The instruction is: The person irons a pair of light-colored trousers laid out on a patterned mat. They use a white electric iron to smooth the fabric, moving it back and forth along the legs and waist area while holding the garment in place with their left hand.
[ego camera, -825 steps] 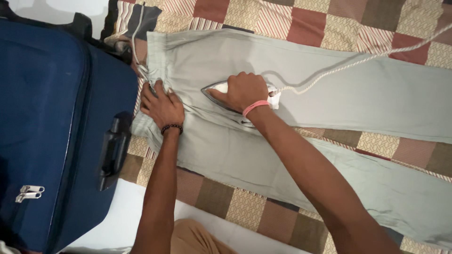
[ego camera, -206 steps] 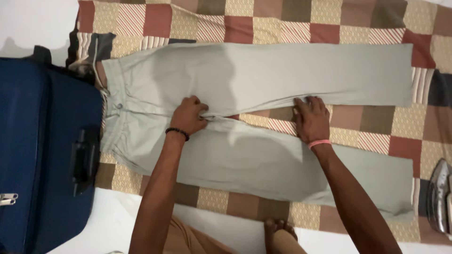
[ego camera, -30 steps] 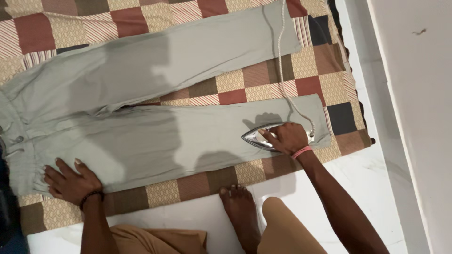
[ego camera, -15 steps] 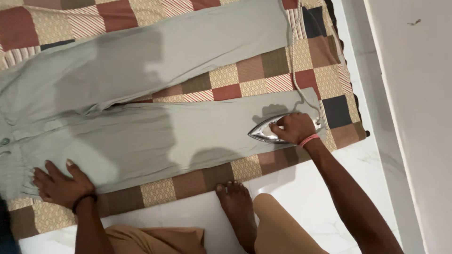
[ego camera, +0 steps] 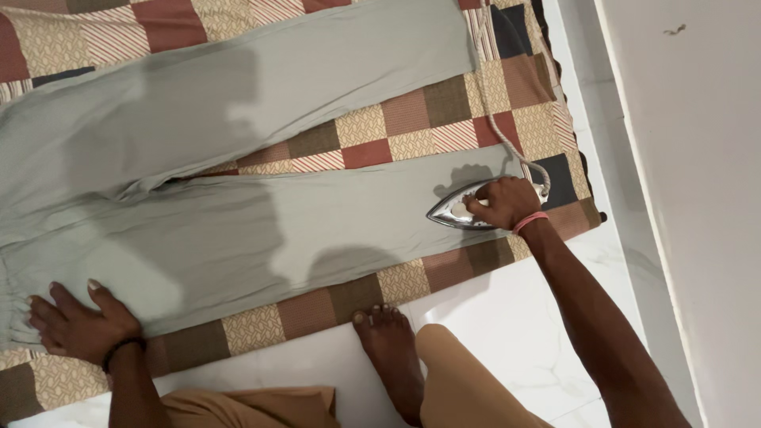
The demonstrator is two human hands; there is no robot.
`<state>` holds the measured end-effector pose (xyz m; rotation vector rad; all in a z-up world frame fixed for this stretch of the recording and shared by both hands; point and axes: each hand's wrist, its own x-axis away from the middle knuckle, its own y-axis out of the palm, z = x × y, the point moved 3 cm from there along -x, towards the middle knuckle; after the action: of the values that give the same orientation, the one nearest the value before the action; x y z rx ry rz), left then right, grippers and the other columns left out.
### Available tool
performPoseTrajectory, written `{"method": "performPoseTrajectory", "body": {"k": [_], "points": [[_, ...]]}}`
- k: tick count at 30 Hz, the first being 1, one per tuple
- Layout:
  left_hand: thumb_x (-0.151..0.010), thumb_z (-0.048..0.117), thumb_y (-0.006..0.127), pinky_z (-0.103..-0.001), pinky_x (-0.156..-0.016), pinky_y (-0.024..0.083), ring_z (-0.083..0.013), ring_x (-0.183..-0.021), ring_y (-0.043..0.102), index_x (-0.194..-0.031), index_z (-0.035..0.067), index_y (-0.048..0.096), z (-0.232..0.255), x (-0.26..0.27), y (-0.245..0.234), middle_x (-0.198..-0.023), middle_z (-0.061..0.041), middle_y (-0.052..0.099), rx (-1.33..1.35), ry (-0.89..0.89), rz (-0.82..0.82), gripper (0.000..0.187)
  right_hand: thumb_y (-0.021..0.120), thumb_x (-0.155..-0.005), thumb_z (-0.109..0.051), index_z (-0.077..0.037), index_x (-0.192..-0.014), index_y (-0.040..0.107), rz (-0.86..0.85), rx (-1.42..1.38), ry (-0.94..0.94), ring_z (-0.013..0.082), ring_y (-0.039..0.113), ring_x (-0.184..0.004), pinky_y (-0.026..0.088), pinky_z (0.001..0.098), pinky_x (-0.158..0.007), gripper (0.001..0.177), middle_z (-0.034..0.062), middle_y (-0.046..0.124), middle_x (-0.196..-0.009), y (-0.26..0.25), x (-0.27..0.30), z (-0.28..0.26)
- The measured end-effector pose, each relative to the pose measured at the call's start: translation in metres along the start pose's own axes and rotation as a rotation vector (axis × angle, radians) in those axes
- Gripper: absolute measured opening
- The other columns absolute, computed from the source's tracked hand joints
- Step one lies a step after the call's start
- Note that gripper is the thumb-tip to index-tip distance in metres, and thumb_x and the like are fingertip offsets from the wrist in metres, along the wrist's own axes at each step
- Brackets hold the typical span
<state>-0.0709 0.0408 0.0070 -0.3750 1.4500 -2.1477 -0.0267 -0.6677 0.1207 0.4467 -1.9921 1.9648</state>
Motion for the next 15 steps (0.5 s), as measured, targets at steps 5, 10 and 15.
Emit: {"method": "performPoseTrajectory", "body": {"k": [5, 10, 15], "points": [[-0.117, 0.048, 0.042, -0.063, -0.122, 0.009, -0.0494, -0.157, 0.016, -0.160, -0.003, 0.044, -0.003, -0.003, 0.005, -0.170, -0.033, 0.026, -0.020, -0.020, -0.007, 0.067, 0.046, -0.091, -0.064, -0.017, -0.086, 0.084, -0.052, -0.027, 0.051, 0.0292, 0.068, -0.052, 0.053, 0.0437, -0.058, 0.061, 0.0139, 0.066, -0.051, -0.001, -0.004, 0.000], [-0.114, 0.045, 0.044, -0.063, -0.123, 0.009, -0.0491, -0.156, 0.016, -0.160, -0.001, 0.045, -0.003, -0.002, 0.005, -0.170, -0.032, 0.027, -0.008, -0.031, 0.001, 0.065, 0.048, -0.089, -0.062, -0.015, -0.084, 0.085, 0.093, -0.045, -0.042, 0.0282, 0.064, -0.048, 0.051, 0.0412, -0.053, 0.060, 0.0146, 0.064, -0.052, -0.001, -0.007, -0.005], [-0.118, 0.045, 0.046, -0.064, -0.121, 0.009, -0.0513, -0.156, 0.017, -0.160, -0.003, 0.045, -0.009, -0.004, 0.009, -0.169, -0.034, 0.027, -0.025, -0.002, 0.007, 0.064, 0.048, -0.091, -0.062, -0.015, -0.080, 0.084, 0.120, -0.025, -0.124, 0.0267, 0.064, -0.048, 0.050, 0.0420, -0.052, 0.060, 0.0118, 0.067, -0.054, 0.001, -0.011, -0.026]]}}
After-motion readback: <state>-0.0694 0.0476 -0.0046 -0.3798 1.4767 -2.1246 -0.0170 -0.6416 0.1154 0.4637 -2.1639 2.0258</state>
